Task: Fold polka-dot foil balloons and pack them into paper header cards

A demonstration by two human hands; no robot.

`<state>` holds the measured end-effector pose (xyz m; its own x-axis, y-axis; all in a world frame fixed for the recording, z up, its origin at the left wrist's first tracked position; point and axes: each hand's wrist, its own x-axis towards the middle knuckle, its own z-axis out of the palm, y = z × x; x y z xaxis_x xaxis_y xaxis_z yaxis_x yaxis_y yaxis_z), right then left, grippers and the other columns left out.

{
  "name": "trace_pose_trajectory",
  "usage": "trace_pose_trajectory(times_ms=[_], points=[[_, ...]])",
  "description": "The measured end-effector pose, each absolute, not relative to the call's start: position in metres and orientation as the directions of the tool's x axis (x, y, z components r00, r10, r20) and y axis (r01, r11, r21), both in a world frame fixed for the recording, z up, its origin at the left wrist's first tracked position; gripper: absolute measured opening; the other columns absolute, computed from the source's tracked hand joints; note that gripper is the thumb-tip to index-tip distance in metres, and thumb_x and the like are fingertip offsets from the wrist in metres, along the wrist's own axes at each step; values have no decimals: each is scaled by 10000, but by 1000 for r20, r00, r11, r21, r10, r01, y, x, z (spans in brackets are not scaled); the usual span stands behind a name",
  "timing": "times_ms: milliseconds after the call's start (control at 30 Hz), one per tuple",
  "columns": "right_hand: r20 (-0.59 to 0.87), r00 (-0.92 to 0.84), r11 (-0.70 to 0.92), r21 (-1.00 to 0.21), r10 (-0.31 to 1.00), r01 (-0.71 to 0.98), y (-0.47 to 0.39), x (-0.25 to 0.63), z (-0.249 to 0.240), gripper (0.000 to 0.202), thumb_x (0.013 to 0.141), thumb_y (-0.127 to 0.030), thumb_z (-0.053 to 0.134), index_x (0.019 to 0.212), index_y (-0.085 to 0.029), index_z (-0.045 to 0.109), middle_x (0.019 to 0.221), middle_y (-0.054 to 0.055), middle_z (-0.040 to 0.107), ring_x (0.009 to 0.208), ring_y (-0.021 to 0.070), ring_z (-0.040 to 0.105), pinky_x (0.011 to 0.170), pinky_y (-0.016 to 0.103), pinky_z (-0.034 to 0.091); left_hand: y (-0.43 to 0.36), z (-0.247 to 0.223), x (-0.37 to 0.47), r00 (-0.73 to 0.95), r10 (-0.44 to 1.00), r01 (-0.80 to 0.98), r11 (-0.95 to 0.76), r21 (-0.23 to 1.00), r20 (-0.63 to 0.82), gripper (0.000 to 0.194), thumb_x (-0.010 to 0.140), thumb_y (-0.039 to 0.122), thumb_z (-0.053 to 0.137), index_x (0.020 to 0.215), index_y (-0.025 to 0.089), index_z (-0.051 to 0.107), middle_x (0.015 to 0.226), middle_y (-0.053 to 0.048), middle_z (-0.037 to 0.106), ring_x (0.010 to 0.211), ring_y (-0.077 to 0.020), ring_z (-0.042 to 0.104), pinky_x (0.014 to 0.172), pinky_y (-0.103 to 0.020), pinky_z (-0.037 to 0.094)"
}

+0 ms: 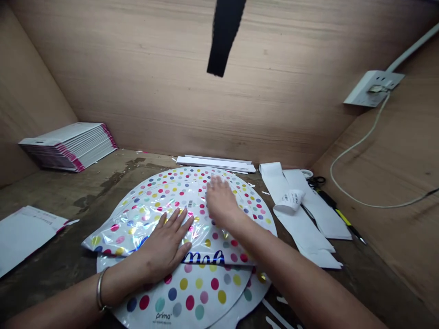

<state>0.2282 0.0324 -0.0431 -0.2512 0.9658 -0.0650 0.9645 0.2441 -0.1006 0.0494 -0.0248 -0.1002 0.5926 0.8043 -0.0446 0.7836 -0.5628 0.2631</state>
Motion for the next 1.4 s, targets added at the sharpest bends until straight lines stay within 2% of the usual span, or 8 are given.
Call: trace_pose_trajectory(times_ms=[167, 367, 567, 767, 933, 1067, 1233, 1400], points=[[-238, -443, 376, -281, 864, 883, -64, 231, -65, 744, 870, -532, 412, 1460, -134, 197, 1528, 92, 126, 1409, 238, 77, 1148, 424, 97, -24, -107, 49, 589, 808, 781, -573, 247, 11, 592, 913, 447, 342, 1448, 209, 252, 1526, -101, 144, 1402, -312, 72, 1114, -540, 68], [-73, 130, -132, -22, 989, 991, -109, 320, -70, 674, 878, -504, 391, 1416, -104, 321, 1506, 152, 207, 1393, 319, 124, 1105, 573, 142, -21, -109, 46, 603, 797, 774, -577, 261, -25, 604, 920, 480, 309, 1458, 223, 212, 1528, -99, 138, 1403, -310, 55, 1108, -546, 66], [-48, -389, 371, -215, 920, 903, -111, 277, -71, 515, 892, -246, 368, 1404, -193, 369, 1505, 44, 248, 1388, 240, 192, 1125, 447, 248, -27, -103, 53, 589, 808, 788, -567, 241, -26, 620, 917, 473, 314, 1456, 184, 216, 1526, -137, 130, 1401, -321, 59, 1108, -537, 64], [-141, -383, 331, -292, 913, 897, -99, 273, -82, 553, 848, -221, 385, 1397, -163, 379, 1480, 65, 293, 1355, 230, 286, 1114, 445, 271, -20, -98, 3, 567, 820, 811, -542, 221, -72, 626, 912, 511, 310, 1455, 216, 213, 1533, -95, 121, 1405, -290, 67, 1117, -508, 88], [-212, -362, 302, -269, 908, 914, -91, 277, -78, 598, 786, -129, 396, 1383, -170, 404, 1460, 59, 325, 1333, 214, 330, 1110, 419, 282, -34, -90, -80, 106, 994, 994, -106, 10, -31, 566, 926, 329, 290, 1425, 61, 283, 1488, -198, 225, 1381, -347, 162, 1084, -547, 188], [-169, -289, 252, -208, 942, 945, -93, 264, -76, 561, 813, -95, 382, 1358, -212, 446, 1424, 63, 401, 1288, 225, 411, 1065, 425, 357, -59, -74, -55, 379, 888, 921, -388, -19, 260, 533, 863, 161, 360, 1396, 136, 365, 1504, -115, 242, 1397, -289, 144, 1125, -507, 132], [-62, -215, 212, -57, 975, 976, -100, 253, -65, 500, 841, -21, 352, 1317, -101, 482, 1324, 149, 521, 1199, 242, 513, 987, 384, 440, -72, -73, 31, 666, 721, 693, -692, 199, 190, 483, 831, 189, 515, 1310, 165, 460, 1330, -101, 506, 1214, -261, 451, 1031, -415, 378], [-256, -116, 137, 66, 960, 988, -121, 221, -43, 492, 824, 29, 340, 1274, -57, 518, 1026, 191, 684, 900, 265, 669, 767, 361, 548, -59, -81, 67, 773, 618, 592, -783, 191, 141, 295, 853, 113, 497, 1139, 155, 559, 1122, -110, 623, 1009, -243, 575, 883, -382, 471]])
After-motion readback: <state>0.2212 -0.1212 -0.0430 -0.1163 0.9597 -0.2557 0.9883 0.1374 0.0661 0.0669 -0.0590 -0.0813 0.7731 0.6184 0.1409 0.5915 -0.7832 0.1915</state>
